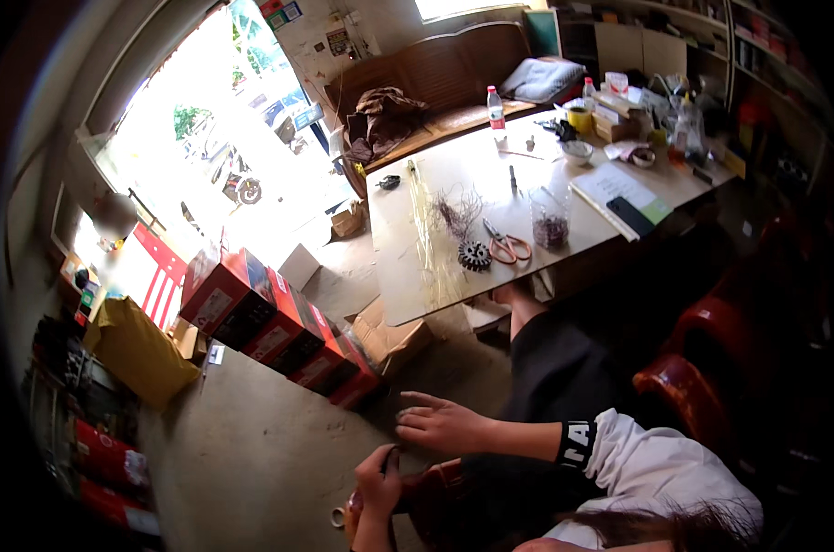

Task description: The person sits at a table and assembles small craft items by hand. They pick up small dark objects and attach them to a bundle of brown fibrous material, occasionally using scissors to trim the fibers. The person repeatedly handles the bundle and individual components, arranging them on the table.

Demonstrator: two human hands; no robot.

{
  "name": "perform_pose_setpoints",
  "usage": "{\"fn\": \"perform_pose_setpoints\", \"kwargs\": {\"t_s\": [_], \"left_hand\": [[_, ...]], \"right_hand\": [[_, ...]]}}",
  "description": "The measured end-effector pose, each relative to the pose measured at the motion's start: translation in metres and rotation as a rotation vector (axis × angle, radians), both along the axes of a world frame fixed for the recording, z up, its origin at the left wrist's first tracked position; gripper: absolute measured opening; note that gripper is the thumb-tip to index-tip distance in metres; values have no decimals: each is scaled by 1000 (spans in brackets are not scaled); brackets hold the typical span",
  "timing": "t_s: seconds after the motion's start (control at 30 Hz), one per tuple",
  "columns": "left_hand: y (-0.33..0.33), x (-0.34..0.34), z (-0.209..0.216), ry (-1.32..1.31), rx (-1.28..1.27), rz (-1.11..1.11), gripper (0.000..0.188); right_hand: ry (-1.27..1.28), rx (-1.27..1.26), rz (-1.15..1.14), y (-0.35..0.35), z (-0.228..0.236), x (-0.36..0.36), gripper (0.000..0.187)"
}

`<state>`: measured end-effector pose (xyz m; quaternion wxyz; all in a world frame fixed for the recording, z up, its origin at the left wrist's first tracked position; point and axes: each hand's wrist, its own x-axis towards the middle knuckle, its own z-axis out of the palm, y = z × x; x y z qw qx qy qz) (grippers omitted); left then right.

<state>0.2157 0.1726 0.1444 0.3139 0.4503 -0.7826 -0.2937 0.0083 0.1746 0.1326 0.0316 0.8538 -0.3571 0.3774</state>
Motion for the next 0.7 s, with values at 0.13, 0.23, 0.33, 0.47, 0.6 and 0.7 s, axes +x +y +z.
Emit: {"fn": "perform_pose_setpoints", "kwargs": {"t_s": [0.13,0.23,0.33,0.47,0.6,0.7], "left_hand": [[-1,-11,-1,63,82,-56,9],[4,-10,-3,99,222,-93,12],[9,-14,-2,101,276,-126,15],[6,-11,-8,23,63,-179,17],[2,-6,-12,-18,-83,-99,16],[0,-7,-1,-23,-153,-61,14]], "right_hand": [[-98,314,107,20,-19,-16,24],[-920,1255,383,37,-10,-9,25],[-1363,1132,383,29,-8,11,26],[-988,697,114,23,6,19,36],[-79,126,-124,18,5,13,37],[95,140,-84,14,0,-3,19]]}}
